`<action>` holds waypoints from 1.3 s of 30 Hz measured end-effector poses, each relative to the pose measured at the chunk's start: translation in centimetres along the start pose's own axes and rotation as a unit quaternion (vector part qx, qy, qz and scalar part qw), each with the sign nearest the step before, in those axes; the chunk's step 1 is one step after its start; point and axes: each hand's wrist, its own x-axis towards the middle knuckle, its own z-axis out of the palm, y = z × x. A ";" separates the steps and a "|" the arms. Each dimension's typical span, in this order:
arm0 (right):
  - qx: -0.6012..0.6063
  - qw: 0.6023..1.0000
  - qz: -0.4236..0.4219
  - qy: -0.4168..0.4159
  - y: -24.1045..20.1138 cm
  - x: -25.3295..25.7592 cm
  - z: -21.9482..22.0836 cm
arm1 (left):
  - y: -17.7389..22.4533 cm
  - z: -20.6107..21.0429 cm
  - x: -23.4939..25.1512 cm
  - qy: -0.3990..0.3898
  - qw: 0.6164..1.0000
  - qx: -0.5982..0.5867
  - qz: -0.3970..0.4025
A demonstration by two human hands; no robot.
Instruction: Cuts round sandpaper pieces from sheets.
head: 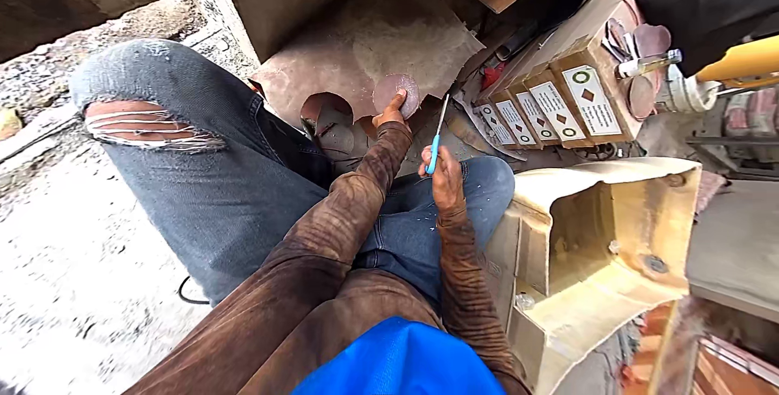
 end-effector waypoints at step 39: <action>0.061 0.998 0.016 0.028 2.4 5.4 2.6 | 2.2 0.6 -2.2 0.067 0.980 0.161 -0.092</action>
